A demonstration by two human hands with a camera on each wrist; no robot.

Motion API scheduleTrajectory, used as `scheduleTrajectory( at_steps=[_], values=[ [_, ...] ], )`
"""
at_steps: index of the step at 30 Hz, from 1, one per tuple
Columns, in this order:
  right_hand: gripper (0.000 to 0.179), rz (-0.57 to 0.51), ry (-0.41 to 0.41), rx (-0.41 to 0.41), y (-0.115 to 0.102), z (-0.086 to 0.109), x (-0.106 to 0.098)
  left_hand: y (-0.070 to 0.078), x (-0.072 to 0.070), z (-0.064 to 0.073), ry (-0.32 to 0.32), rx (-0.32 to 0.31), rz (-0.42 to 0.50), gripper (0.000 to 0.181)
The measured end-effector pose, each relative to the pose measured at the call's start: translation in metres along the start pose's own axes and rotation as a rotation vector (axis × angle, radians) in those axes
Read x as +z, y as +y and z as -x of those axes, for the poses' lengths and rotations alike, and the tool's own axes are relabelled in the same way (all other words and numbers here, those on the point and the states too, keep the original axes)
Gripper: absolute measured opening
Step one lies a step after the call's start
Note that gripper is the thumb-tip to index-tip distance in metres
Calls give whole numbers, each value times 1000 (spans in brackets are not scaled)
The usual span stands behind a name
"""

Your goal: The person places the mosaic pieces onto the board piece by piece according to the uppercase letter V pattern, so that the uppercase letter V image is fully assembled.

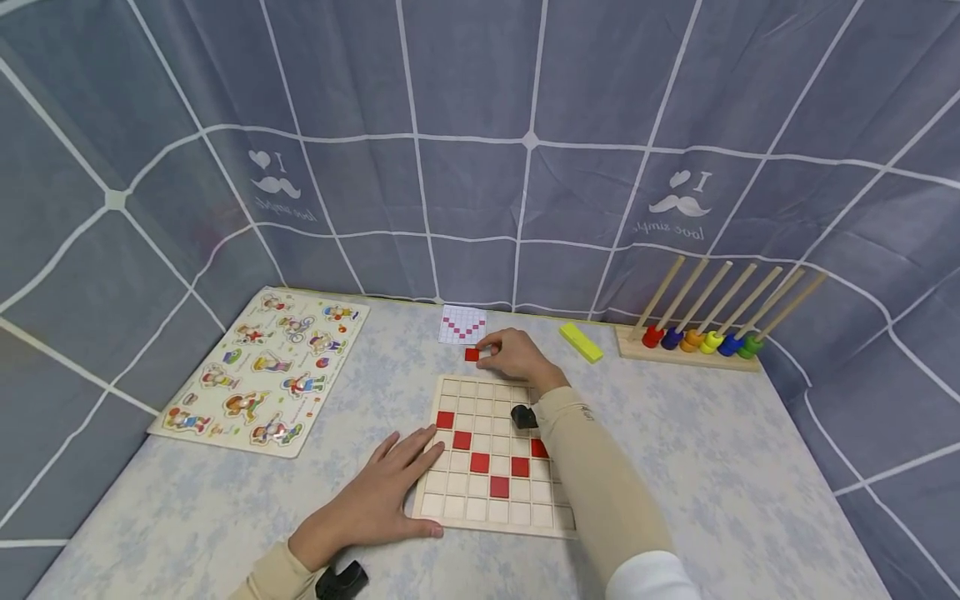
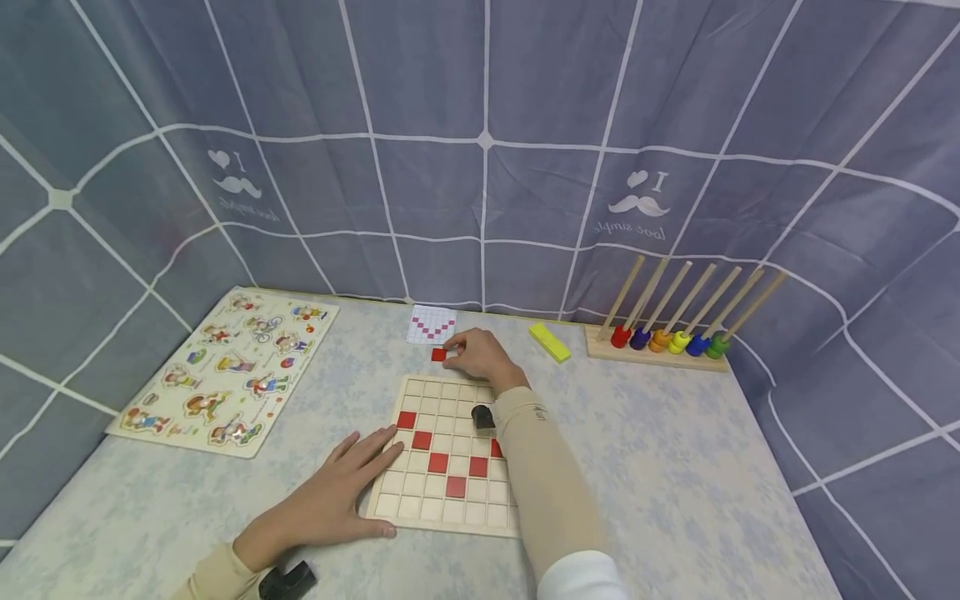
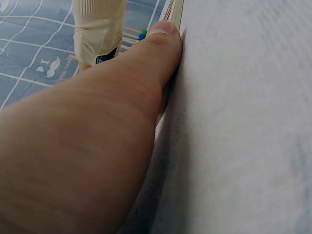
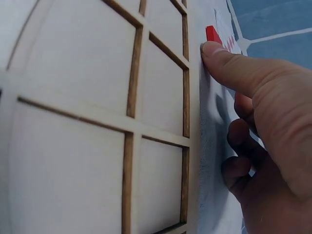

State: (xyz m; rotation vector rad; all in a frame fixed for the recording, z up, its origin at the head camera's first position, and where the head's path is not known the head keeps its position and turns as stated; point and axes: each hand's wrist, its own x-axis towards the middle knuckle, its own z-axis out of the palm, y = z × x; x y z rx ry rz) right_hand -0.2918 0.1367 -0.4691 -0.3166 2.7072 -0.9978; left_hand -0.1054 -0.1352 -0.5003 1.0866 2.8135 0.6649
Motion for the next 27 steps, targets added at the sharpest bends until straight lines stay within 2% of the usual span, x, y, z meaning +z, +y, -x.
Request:
scheduleTrajectory(
  at_steps=[8, 17, 22, 27],
  values=[
    [29, 16, -4, 1, 0, 3, 3, 2, 1, 2, -24, -16, 6, 110],
    [22, 115, 23, -28, -2, 3, 7, 3, 3, 3, 5, 23, -18, 108],
    [23, 93, 33, -68, -3, 10, -3, 2, 2, 2, 20, 20, -32, 108],
    [30, 96, 77, -137, 10, 31, -24, 1, 0, -1, 10, 4, -34, 109]
  ],
)
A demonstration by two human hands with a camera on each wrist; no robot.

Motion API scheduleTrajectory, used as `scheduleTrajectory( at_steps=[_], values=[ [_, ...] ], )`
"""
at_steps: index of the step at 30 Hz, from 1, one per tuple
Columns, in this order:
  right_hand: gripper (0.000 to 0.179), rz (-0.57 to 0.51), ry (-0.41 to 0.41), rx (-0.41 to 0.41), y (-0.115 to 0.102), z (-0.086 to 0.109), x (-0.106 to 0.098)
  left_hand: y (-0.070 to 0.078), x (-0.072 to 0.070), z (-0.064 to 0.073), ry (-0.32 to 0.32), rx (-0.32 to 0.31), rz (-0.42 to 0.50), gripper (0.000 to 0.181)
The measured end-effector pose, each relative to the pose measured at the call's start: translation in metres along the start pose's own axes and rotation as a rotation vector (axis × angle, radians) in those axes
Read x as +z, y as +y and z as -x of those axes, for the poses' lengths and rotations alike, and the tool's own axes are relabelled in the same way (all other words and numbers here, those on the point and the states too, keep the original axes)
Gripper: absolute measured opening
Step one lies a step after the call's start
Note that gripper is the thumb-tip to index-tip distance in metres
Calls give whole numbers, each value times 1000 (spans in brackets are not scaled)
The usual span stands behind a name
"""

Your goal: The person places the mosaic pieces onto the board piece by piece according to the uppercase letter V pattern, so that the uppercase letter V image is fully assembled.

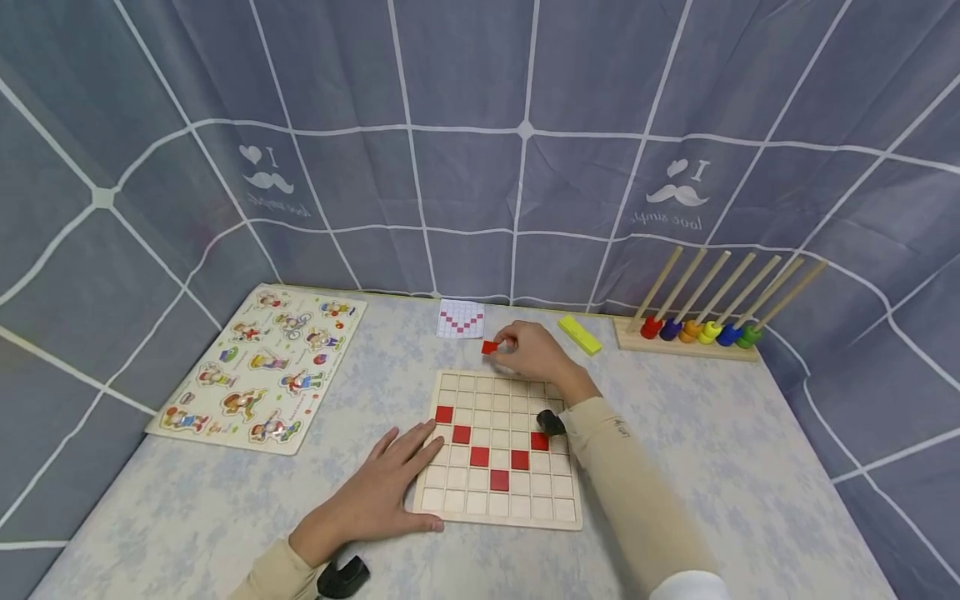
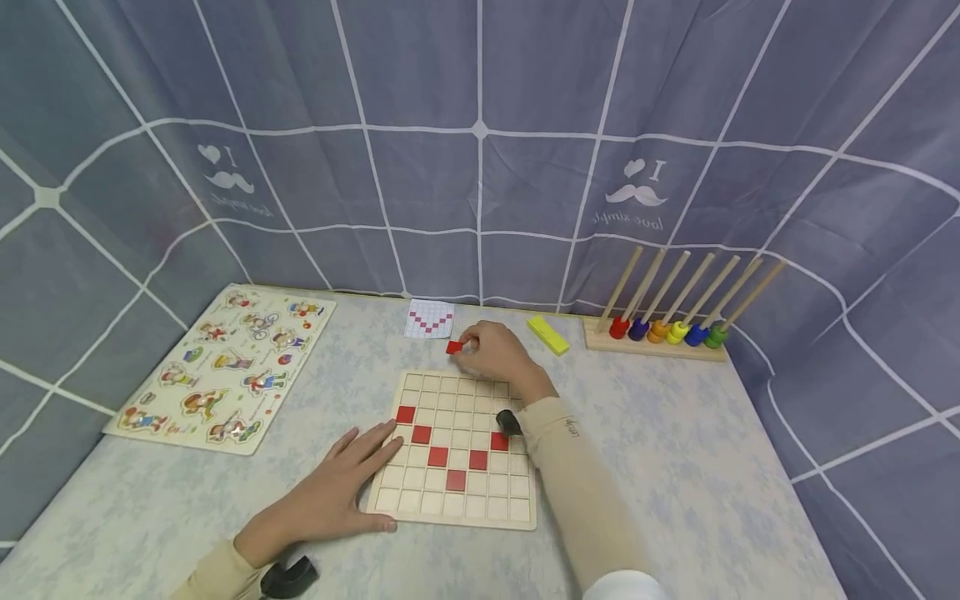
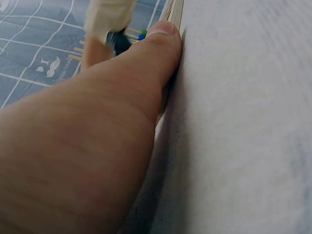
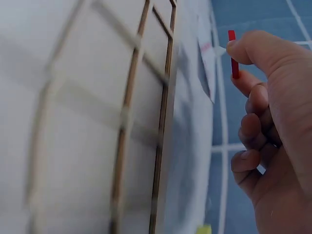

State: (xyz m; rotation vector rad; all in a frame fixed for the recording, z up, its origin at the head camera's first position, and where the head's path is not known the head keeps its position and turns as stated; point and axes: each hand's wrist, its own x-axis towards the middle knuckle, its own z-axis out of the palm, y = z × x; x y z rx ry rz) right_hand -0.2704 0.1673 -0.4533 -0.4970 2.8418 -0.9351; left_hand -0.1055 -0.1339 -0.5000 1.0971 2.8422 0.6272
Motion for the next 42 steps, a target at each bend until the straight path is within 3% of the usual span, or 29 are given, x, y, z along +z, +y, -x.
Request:
scheduleTrajectory(
  at_steps=[10, 17, 22, 31, 42],
  values=[
    [17, 46, 75, -70, 30, 89, -33, -1, -3, -1, -39, -40, 37, 111],
    [15, 83, 92, -110, 43, 132, -28, 0, 0, 3, -14, -31, 40, 109],
    [14, 108, 69, -95, 49, 141, -18, 0, 2, 5, -11, -18, 44, 109],
    [14, 132, 19, -64, 45, 140, -10, -1, -2, 3, -16, -16, 34, 109],
    [14, 206, 21, -12, 37, 146, -13, 1, -3, 1, -23, -5, 13, 109]
  ],
)
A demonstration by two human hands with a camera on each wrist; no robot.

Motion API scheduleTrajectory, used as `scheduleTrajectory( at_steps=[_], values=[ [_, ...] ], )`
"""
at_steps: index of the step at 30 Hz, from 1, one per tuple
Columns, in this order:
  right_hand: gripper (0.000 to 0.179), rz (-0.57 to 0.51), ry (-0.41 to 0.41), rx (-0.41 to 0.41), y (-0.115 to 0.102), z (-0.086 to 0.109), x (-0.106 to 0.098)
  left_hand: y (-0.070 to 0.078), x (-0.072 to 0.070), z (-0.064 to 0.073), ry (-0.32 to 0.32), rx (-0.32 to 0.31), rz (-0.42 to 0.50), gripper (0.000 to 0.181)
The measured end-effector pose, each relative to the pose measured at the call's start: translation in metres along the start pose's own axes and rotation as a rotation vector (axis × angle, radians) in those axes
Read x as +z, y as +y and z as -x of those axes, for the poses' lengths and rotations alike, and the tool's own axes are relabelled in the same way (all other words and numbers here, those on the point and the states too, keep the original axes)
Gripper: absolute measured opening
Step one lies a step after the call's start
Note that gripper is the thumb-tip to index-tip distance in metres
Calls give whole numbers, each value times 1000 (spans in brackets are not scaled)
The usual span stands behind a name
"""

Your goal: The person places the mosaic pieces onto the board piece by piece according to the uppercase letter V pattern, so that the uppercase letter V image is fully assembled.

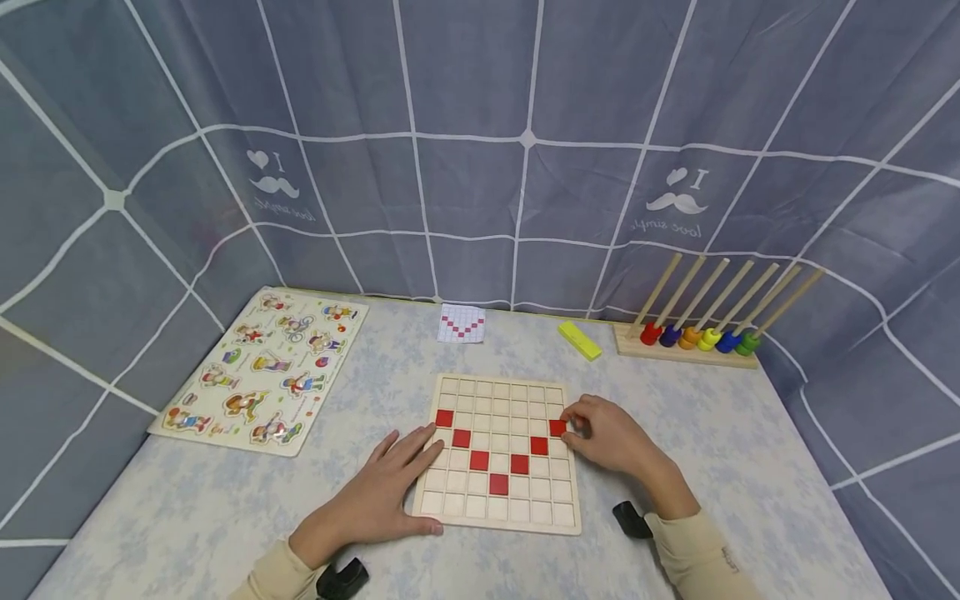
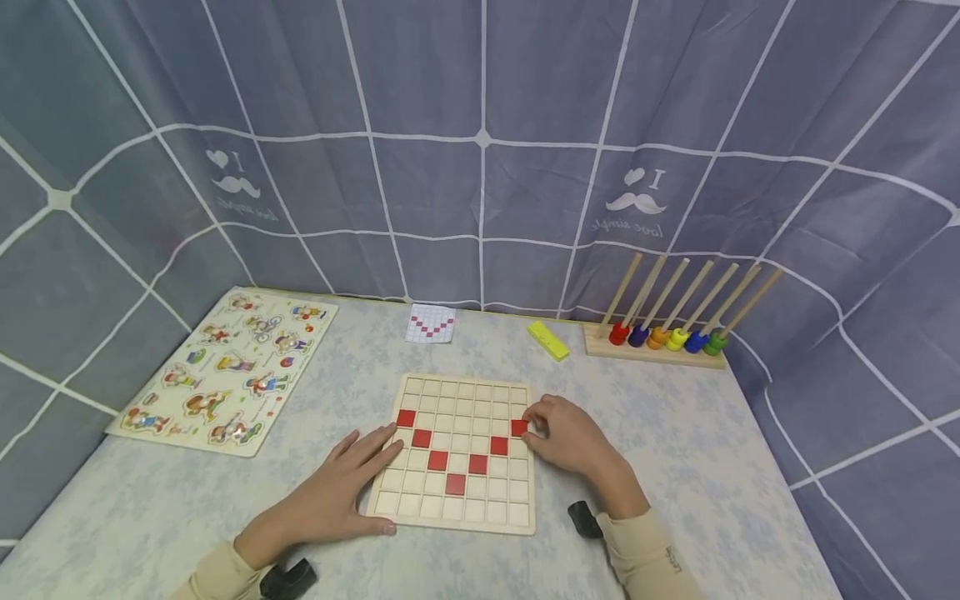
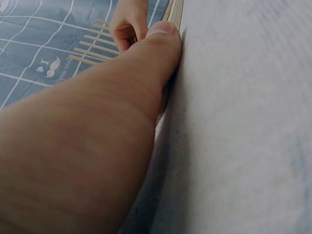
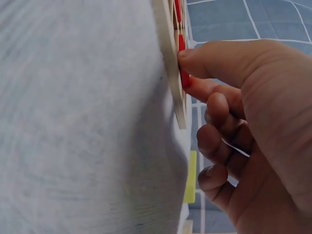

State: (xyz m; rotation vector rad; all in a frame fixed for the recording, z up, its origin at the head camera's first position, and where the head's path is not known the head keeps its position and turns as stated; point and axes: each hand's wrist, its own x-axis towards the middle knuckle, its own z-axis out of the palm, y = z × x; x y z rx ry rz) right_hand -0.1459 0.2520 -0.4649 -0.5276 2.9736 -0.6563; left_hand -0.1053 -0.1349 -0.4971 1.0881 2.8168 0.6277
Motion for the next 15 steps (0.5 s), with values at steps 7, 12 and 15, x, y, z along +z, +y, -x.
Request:
scheduleTrajectory(
  at_steps=[7, 12, 15],
  values=[
    [14, 16, -9, 24, -2, 0, -1, 0, -2, -1, -10, -7, -1, 110],
    [13, 17, -6, 43, -4, 1, 0, 0, 0, -1, -19, -10, 0, 110],
    [13, 5, -7, 53, -7, 1, 1, 0, 1, 1, -19, -15, 1, 110]
  ],
)
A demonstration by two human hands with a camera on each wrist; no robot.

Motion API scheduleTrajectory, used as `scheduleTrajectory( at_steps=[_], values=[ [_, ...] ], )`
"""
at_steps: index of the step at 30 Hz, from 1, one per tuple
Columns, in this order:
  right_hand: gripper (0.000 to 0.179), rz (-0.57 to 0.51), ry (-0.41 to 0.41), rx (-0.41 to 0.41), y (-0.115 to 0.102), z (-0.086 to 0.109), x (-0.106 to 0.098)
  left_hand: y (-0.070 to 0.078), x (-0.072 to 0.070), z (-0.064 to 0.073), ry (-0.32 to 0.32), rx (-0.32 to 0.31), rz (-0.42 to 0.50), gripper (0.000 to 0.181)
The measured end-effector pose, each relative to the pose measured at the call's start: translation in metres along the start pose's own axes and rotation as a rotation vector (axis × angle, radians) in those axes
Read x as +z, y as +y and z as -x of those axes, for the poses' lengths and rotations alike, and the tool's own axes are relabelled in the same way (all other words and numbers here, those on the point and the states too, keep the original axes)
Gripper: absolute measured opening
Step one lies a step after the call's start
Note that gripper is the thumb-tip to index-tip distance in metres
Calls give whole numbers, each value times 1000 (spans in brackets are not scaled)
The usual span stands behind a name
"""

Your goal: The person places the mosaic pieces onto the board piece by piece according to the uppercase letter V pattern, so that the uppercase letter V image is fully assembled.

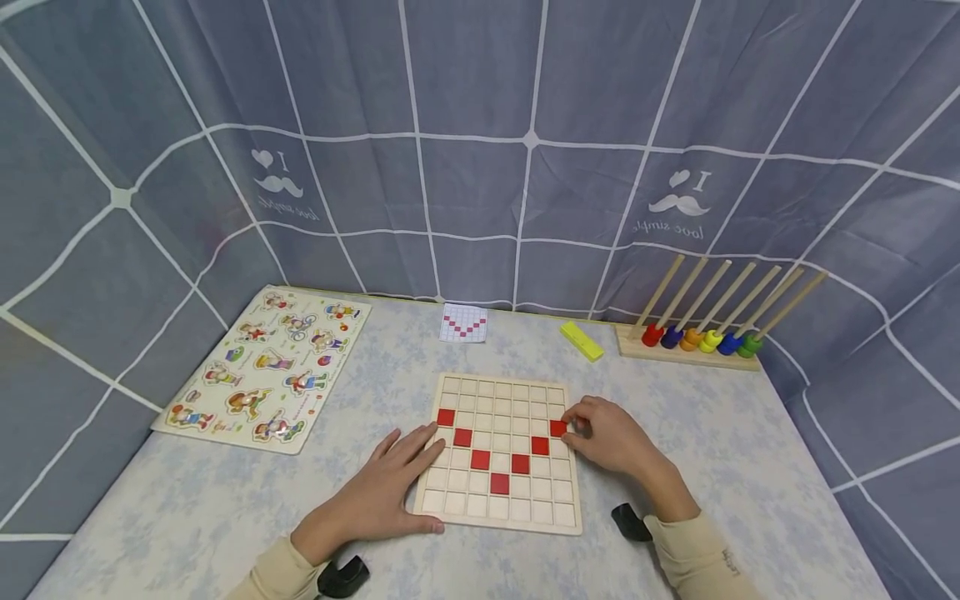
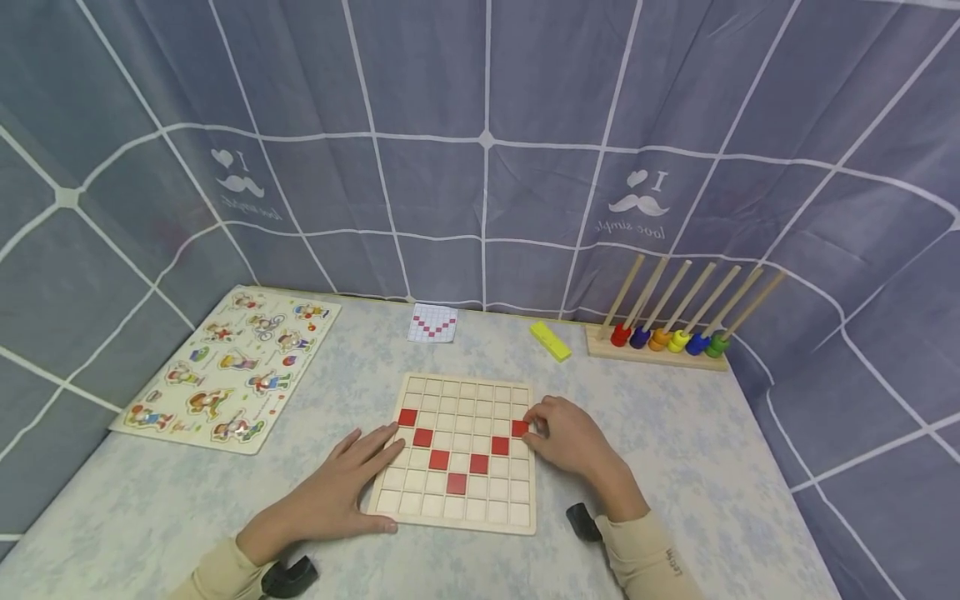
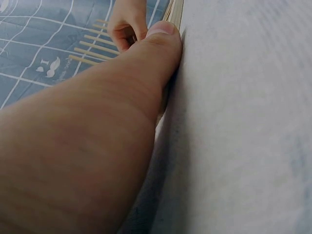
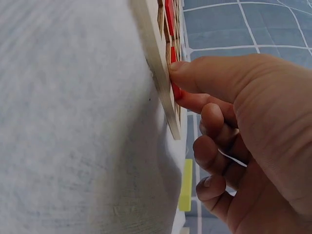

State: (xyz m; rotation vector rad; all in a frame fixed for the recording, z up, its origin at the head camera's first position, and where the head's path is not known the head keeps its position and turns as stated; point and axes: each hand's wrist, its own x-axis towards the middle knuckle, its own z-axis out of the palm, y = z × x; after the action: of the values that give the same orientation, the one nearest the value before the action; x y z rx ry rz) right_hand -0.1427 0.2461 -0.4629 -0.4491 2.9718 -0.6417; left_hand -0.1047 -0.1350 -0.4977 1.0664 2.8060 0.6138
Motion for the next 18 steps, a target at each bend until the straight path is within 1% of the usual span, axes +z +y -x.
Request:
scheduleTrajectory(
  at_steps=[4, 11, 18],
  values=[
    [13, 3, 2, 10, -2, 0, 2, 1, -1, 1, 4, 1, 3, 110],
    [13, 7, 12, 2, -7, 0, 5, 2, -1, 5, 8, -1, 9, 110],
    [12, 11, 27, -8, -10, -4, 2, 0, -2, 1, 19, 1, -4, 110]
  ],
)
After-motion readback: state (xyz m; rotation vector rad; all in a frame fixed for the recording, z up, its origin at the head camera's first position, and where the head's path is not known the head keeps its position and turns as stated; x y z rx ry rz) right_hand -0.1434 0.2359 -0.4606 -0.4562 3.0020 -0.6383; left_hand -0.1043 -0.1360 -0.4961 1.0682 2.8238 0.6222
